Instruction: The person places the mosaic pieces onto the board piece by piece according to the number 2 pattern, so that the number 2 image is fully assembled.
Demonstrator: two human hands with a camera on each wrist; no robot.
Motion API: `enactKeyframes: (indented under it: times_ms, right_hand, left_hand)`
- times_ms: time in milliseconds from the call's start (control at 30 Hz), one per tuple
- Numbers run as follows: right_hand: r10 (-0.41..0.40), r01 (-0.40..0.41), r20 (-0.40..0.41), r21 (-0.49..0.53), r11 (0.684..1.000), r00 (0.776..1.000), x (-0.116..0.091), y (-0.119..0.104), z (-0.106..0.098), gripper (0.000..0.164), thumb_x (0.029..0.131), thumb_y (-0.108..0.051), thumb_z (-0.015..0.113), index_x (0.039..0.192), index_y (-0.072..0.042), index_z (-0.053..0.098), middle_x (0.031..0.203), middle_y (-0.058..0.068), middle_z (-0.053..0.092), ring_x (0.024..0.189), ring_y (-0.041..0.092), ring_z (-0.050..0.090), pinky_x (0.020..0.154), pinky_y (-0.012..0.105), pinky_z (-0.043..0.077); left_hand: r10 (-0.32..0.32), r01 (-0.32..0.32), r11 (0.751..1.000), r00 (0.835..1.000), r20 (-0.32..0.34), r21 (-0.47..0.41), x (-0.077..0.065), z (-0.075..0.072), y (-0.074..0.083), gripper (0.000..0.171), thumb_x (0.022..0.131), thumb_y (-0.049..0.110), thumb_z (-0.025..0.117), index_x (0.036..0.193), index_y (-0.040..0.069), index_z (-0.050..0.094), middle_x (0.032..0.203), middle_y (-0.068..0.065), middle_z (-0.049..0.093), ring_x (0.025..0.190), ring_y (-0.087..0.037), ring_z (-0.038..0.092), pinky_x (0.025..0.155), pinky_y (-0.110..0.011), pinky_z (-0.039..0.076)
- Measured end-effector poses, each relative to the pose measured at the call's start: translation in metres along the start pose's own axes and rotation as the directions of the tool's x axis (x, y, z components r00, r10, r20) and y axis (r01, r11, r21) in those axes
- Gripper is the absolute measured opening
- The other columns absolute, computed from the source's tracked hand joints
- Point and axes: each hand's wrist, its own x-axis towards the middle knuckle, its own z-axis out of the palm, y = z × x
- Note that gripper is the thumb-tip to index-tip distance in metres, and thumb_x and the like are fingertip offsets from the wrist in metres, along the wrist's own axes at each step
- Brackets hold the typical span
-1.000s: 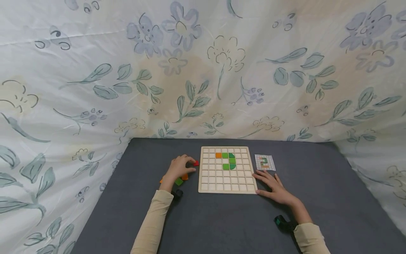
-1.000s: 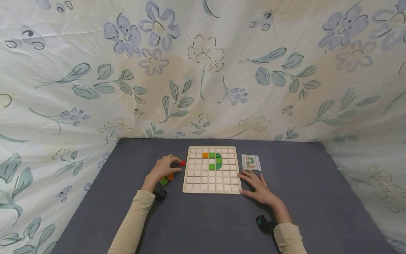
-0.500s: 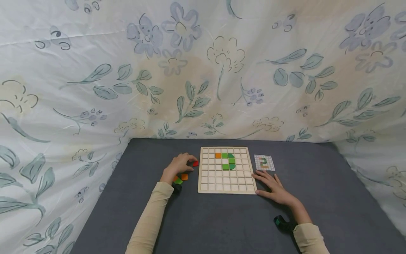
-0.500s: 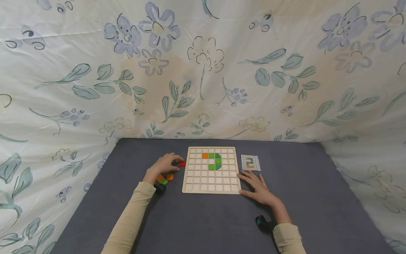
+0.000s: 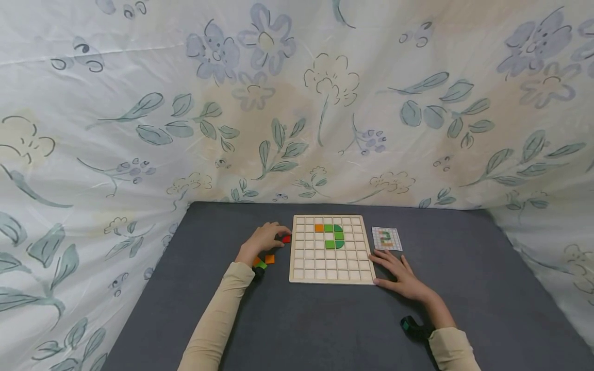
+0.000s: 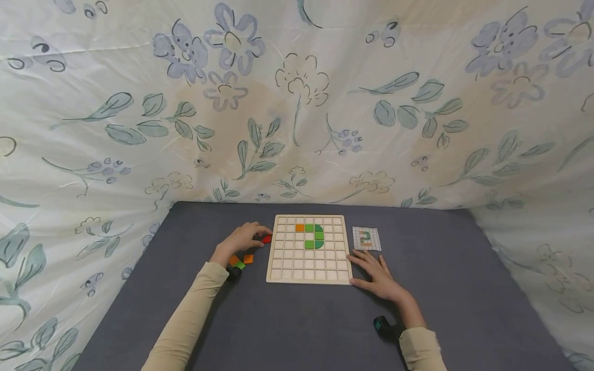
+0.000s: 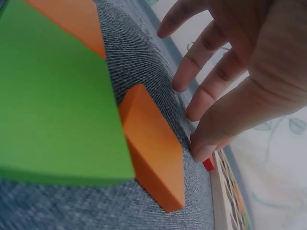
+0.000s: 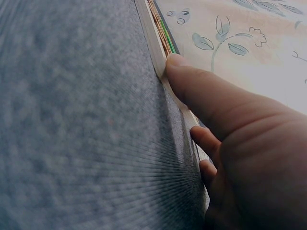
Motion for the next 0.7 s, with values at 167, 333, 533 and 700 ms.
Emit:
enactKeyframes:
  times_ms: [167,333,533,700]
  right_hand:
    - [-0.013,0.013,-0.015,0.001,1.0,1.0,-0.0002,-0.0002,0.0006,0.062,0.086,-0.025,0.066,0.14,-0.01,0.041,0.146,0.022,0.029,0.135,0.048,0.012,0.099,0.071,-0.006]
    - [-0.02,0.02,-0.011,-0.003,1.0,1.0,0.0001,-0.0013,0.0006,0.062,0.086,-0.024,0.066,0.14,-0.009,0.041,0.146,0.022,0.029,0.135,0.048,0.013,0.098,0.071,-0.006]
    - [0.006,-0.006,-0.001,-0.007,1.0,1.0,0.0003,-0.0027,-0.0007,0.063,0.086,-0.026,0.066,0.141,-0.01,0.04,0.147,0.022,0.029,0.135,0.049,0.012,0.099,0.07,-0.006]
    - [0.017,-0.017,0.002,-0.003,1.0,1.0,0.0005,-0.0022,-0.0005,0.063,0.085,-0.027,0.066,0.141,-0.011,0.041,0.147,0.02,0.029,0.136,0.048,0.012,0.099,0.07,-0.006]
  left_hand:
    - [0.008,-0.008,1.0,1.0,0.001,-0.011,-0.0002,-0.0013,-0.0001,0.038,0.085,0.022,0.068,0.122,0.026,0.06,0.106,-0.002,0.056,0.099,-0.023,0.051,0.087,-0.048,0.043]
    - [0.013,-0.013,1.0,1.0,0.009,-0.026,-0.0003,-0.0022,-0.0014,0.035,0.085,0.022,0.067,0.119,0.025,0.062,0.106,-0.003,0.056,0.098,-0.023,0.051,0.085,-0.046,0.044]
    - [0.015,-0.015,0.999,1.0,0.001,-0.032,0.0012,-0.0016,-0.0026,0.033,0.084,0.025,0.068,0.116,0.023,0.063,0.103,-0.002,0.057,0.094,-0.021,0.051,0.08,-0.041,0.045]
    - [0.003,-0.003,0.999,1.0,-0.012,-0.038,0.0025,0.0004,-0.0043,0.033,0.082,0.026,0.069,0.115,0.023,0.064,0.1,-0.001,0.057,0.094,-0.021,0.052,0.084,-0.041,0.044]
